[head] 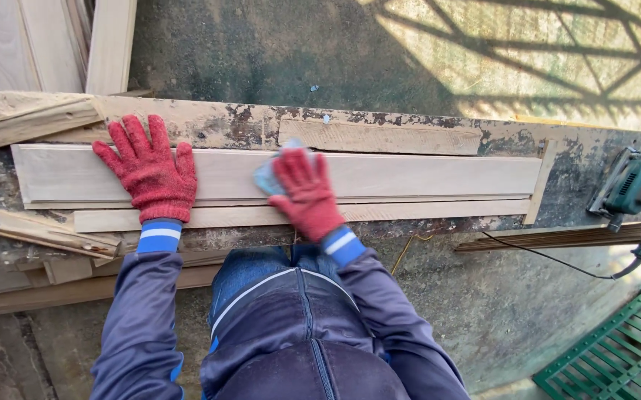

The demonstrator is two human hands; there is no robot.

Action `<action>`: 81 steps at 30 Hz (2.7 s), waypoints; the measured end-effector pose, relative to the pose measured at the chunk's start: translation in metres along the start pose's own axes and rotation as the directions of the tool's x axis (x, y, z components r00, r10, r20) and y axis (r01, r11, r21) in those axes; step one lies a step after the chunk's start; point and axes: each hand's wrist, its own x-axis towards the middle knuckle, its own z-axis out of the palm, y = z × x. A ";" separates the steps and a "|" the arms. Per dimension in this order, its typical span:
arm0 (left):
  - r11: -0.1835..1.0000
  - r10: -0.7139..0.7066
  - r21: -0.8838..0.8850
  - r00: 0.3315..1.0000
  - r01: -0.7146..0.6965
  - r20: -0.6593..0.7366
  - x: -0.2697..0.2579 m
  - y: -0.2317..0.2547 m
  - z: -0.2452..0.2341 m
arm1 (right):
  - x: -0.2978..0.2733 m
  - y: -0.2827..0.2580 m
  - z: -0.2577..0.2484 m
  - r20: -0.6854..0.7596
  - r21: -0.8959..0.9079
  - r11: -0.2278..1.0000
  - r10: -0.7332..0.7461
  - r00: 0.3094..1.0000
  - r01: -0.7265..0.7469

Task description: The recorder uses an electric orbital sander and a piece of sandpaper to smooth the surface of a wooden plank.

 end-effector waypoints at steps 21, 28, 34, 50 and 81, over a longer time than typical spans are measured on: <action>0.996 0.052 -0.079 0.999 -0.051 0.004 -0.002 0.007 -0.001 | -0.083 0.096 -0.004 -0.100 -0.071 0.957 0.274 0.957 -0.282; 0.988 -0.152 -0.012 0.970 0.157 0.188 0.000 0.078 -0.034 | -0.231 0.301 -0.014 -0.060 -0.053 0.487 0.870 0.489 -0.872; 0.992 -0.125 0.059 0.959 0.114 0.253 -0.046 0.266 0.057 | -0.187 0.252 0.008 -0.199 -0.180 0.816 0.517 0.833 -0.549; 0.991 0.006 0.130 0.976 -0.035 0.218 -0.050 0.336 0.102 | -0.247 0.325 -0.032 -0.123 -0.109 0.824 0.544 0.830 -0.556; 0.982 0.136 -0.151 0.975 -0.110 0.176 -0.046 0.323 0.109 | -0.261 0.325 -0.039 -0.315 0.064 0.964 0.266 0.911 -0.259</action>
